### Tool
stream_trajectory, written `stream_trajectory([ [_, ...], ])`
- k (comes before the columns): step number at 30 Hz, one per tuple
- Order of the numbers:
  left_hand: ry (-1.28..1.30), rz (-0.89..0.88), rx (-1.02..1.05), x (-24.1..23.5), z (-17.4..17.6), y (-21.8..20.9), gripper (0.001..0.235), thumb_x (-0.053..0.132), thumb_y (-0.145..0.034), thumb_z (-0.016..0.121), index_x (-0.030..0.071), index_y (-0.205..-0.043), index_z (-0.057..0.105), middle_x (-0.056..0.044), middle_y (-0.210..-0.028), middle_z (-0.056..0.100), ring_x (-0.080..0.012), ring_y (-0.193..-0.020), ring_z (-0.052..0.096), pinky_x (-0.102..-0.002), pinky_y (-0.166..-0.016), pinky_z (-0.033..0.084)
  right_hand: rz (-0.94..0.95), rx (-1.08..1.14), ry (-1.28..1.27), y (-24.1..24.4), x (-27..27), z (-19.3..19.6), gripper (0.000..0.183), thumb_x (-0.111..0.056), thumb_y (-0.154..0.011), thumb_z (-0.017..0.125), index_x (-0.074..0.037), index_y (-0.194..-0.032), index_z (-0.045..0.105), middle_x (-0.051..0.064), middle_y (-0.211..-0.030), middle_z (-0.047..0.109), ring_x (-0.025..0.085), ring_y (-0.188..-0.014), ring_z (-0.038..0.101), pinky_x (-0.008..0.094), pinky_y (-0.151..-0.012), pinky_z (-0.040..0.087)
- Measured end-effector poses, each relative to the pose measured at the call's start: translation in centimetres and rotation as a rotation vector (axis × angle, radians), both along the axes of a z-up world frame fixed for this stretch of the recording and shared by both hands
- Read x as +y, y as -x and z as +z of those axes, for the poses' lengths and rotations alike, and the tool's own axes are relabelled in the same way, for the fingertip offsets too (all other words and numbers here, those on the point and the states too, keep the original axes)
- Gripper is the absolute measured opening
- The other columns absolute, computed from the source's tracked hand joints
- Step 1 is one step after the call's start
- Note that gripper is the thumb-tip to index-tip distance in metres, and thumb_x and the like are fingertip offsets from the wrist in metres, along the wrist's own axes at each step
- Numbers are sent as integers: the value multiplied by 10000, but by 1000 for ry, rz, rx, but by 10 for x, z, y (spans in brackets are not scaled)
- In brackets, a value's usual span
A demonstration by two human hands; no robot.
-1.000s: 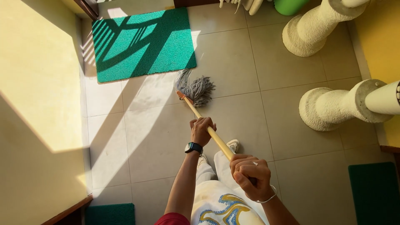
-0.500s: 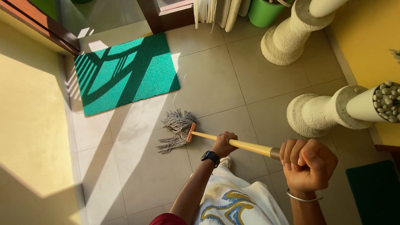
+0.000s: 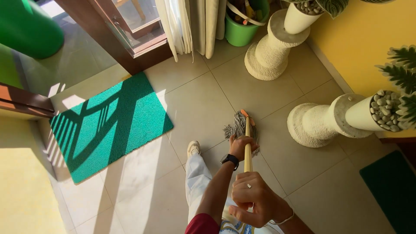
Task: Mopping the tiled floor in a room with plants and mats.
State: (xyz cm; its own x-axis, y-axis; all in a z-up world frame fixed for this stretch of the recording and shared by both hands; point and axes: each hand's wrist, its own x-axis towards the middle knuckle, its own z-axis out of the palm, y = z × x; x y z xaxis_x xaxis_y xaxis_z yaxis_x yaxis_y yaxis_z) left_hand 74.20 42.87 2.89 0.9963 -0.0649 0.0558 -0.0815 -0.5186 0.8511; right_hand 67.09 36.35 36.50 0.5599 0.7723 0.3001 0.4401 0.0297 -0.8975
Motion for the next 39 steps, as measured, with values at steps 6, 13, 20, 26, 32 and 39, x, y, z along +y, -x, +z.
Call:
stream_trajectory([
  [6, -321, -138, -165, 133, 34, -94, 137, 333, -911, 685, 223, -848, 737, 92, -890, 732, -146, -974, 692, -560, -1235, 161, -219, 12, 73, -68, 92, 7, 370, -19, -715, 726, -151, -603, 398, -19, -526, 402, 162, -513, 354, 307, -688, 477],
  [13, -452, -83, -367, 274, 59, -160, 161, 300, -914, 694, 203, -786, 678, 85, -758, 683, -122, -873, 692, -524, -1221, 258, -221, -2, -45, -147, 192, 14, 374, -9, -714, 711, -150, -602, 384, -18, -543, 374, 157, -526, 344, 298, -579, 423],
  [20, -528, 166, -68, 366, 34, -133, 144, 324, -896, 730, 224, -809, 675, 90, -866, 684, -132, -900, 686, -479, -1159, 339, -138, 58, -89, -158, 249, -25, 376, -24, -784, 745, -97, -563, 450, 22, -504, 487, 158, -454, 348, 289, -571, 463],
  [26, -554, 262, 83, 366, 11, -105, 123, 285, -845, 758, 182, -816, 696, 50, -933, 610, -184, -844, 634, -381, -847, 495, -404, 137, -303, -125, 249, -70, 291, 8, -783, 609, -97, -603, 405, 28, -524, 426, 158, -497, 359, 270, -519, 423],
  [32, -629, 40, 189, 308, 17, -73, 59, 236, -821, 763, 208, -774, 742, 26, -1014, 598, -202, -899, 614, -354, -786, 531, -503, 220, -364, -77, 175, -80, 285, -39, -825, 563, -81, -586, 414, 30, -549, 436, 123, -509, 324, 242, -491, 355],
  [39, -285, -124, 57, 191, 30, -14, 191, 204, -787, 728, 71, -671, 655, -30, -731, 660, -257, -745, 621, -394, -767, 494, -577, 278, -316, -14, 66, -27, 262, -25, -812, 535, -62, -585, 410, 35, -537, 471, 131, -477, 294, 260, -469, 306],
])
